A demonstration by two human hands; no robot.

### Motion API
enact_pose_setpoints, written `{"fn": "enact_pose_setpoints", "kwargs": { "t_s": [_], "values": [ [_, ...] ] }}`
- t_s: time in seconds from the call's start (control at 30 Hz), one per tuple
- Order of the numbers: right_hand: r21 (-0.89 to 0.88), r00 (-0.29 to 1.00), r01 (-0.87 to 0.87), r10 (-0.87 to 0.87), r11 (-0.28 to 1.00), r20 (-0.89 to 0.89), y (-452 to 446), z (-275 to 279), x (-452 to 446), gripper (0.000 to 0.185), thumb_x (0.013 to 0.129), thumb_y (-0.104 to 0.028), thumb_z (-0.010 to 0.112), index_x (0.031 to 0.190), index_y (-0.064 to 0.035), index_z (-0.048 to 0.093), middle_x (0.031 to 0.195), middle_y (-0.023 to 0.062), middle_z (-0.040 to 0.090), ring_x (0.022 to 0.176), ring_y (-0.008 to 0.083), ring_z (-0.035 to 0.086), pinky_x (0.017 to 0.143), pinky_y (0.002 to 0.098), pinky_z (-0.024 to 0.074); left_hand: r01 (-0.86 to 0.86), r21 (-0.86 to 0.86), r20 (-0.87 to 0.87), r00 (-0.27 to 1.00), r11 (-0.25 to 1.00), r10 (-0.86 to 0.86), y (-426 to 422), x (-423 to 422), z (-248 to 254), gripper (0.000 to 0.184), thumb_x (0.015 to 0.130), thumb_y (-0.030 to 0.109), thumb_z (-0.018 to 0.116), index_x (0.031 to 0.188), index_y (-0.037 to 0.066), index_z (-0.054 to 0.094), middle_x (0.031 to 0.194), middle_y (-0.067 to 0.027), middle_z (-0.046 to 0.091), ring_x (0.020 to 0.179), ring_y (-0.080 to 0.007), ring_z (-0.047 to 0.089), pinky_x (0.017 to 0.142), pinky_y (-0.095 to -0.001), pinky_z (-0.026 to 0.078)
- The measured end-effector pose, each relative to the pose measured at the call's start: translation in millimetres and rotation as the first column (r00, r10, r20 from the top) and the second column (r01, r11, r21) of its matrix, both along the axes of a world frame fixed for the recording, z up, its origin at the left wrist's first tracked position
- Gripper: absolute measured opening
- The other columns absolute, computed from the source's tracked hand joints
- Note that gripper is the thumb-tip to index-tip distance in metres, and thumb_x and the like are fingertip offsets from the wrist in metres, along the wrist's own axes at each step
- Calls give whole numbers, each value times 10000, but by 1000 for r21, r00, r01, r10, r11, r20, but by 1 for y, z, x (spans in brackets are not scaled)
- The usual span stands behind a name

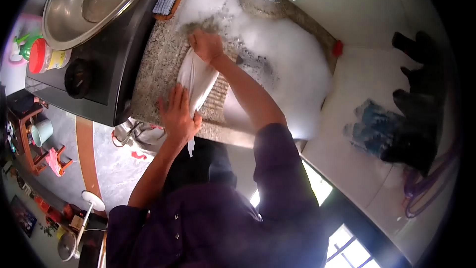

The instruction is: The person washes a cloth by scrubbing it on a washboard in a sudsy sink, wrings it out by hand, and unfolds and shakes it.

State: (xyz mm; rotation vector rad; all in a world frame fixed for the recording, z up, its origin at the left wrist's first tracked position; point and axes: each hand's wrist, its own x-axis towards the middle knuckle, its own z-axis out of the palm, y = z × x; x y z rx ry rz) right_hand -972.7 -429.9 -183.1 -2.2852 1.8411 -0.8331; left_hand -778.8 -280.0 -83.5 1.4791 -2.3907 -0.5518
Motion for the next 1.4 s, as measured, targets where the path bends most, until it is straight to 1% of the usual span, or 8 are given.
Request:
{"fn": "enact_pose_setpoints", "kwargs": {
  "t_s": [0.27,0.5,0.73,0.9,1.03,1.17,1.3,1.4],
  "values": [
    [414,974,-198,132,889,184,115,64,37,151,942,-269,566,948,-140,644,760,101,654,647,244,650,571,401,519,62,-35,78,995,997,-59,3,-2,-9,696,667,249,676,1295,-8,518,1402,-213,488,1327,-356,456,1071,-667,274],
    [210,902,348,-388,913,188,0,-3,-24,268,971,-315,489,1004,-101,645,971,175,668,853,366,659,704,481,527,38,-89,43,999,995,-34,-1,-8,-6,732,654,221,696,1318,-23,507,1418,-208,486,1321,-362,467,1085,-659,269],
    [530,411,754,-908,387,79,125,-34,-135,287,877,-324,599,933,-58,690,1010,197,684,926,358,653,806,462,521,22,-117,17,1000,993,-20,3,-6,-5,704,664,232,709,1289,-26,512,1402,-226,487,1315,-384,459,1045,-674,301],
    [685,-487,-300,-724,664,488,111,38,-120,264,984,-190,545,1141,18,588,1014,166,665,909,293,664,777,411,555,25,-143,8,1000,989,-24,2,-6,-7,713,649,232,712,1282,-29,514,1396,-232,489,1293,-389,473,1038,-673,307],
    [681,-162,-289,-736,673,658,98,62,-112,294,994,-170,508,1174,57,557,1032,168,638,888,308,649,763,466,565,38,-171,6,999,985,-38,2,-5,-7,721,634,234,716,1274,-28,515,1388,-236,492,1284,-389,478,1038,-669,311],
    [957,-307,59,-907,284,288,155,-25,-186,304,973,-206,535,1221,-31,560,1091,145,637,1017,277,610,873,432,542,10,-125,17,1000,992,-8,1,-5,-4,697,666,243,672,1292,-26,523,1406,-215,492,1305,-360,470,1077,-644,286],
    [795,-438,67,-698,603,567,155,-39,-167,296,939,-198,592,1194,-48,574,1113,135,622,1022,295,608,862,443,546,0,-126,-9,1000,992,-1,3,-5,-3,687,675,247,667,1287,-28,523,1401,-220,495,1303,-364,472,1080,-646,281],
    [715,40,-73,-714,695,698,95,68,-91,336,906,-162,654,1205,-23,591,1122,143,646,1033,267,647,777,352,554,0,-152,-34,999,988,-5,2,-5,-6,668,689,256,664,1278,-29,530,1399,-223,495,1299,-373,472,1082,-651,274]
  ]
}}
